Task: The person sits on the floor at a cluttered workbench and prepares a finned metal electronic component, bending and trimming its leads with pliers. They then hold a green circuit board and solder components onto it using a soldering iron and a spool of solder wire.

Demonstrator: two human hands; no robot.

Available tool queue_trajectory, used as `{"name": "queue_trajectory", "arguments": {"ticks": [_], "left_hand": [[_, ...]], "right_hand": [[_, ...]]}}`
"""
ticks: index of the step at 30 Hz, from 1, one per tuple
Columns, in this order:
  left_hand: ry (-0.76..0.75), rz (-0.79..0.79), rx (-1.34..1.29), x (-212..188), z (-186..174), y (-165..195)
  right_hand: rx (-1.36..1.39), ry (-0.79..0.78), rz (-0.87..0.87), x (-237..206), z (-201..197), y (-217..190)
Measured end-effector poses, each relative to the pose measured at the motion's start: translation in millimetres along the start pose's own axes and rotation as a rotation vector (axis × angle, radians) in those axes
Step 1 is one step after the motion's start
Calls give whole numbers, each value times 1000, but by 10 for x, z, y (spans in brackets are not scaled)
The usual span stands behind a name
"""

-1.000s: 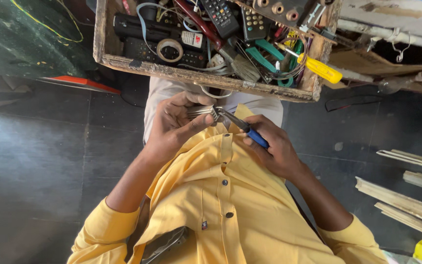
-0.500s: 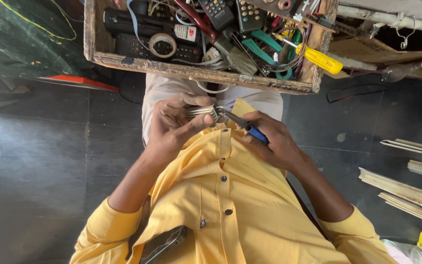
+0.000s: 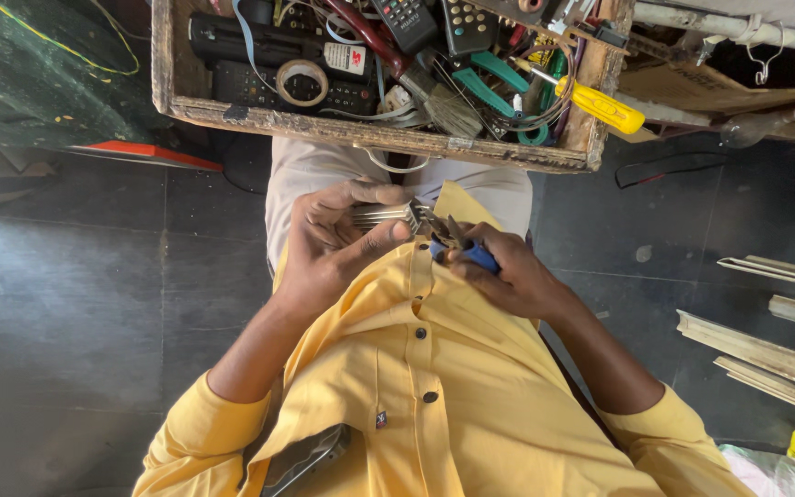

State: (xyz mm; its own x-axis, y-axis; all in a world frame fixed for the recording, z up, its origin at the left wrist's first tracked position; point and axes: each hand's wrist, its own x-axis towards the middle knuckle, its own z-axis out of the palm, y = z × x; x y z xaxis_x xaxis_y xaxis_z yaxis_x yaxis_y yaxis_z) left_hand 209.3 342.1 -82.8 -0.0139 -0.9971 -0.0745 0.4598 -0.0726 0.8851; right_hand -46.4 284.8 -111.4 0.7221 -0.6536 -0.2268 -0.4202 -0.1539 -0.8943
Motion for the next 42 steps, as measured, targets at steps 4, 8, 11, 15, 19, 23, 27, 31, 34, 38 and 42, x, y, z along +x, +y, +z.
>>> {"name": "queue_trajectory", "arguments": {"ticks": [4, 8, 11, 15, 19, 23, 27, 31, 34, 38, 42], "left_hand": [[-15, 17, -70, 0, 14, -13], [16, 54, -27, 7, 25, -14], [32, 40, 22, 14, 1, -7], [32, 45, 61, 17, -12, -18], [20, 43, 46, 45, -27, -26], [9, 48, 110, 45, -33, -27], [-3, 40, 124, 57, -33, -31], [-16, 22, 65, 61, -29, -37], [-16, 13, 73, 65, -31, -48], [-41, 21, 128, 83, -71, -74], [-95, 5, 37, 109, -113, -130]], "right_hand": [[196, -67, -100, -37, 24, -12], [39, 24, 49, -32, 44, -121], [-144, 156, -55, -3, 41, -173], [-265, 216, -118, 18, 31, -148], [-340, 292, -268, 24, 47, -87], [-365, 296, -263, 6, 49, -46], [-250, 244, -225, -12, 46, 9], [-157, 193, -186, -37, 59, 83], [-127, 172, -137, -46, 75, 130], [-62, 152, -91, -42, 86, 159], [50, 92, -214, -45, 48, 168]]}}
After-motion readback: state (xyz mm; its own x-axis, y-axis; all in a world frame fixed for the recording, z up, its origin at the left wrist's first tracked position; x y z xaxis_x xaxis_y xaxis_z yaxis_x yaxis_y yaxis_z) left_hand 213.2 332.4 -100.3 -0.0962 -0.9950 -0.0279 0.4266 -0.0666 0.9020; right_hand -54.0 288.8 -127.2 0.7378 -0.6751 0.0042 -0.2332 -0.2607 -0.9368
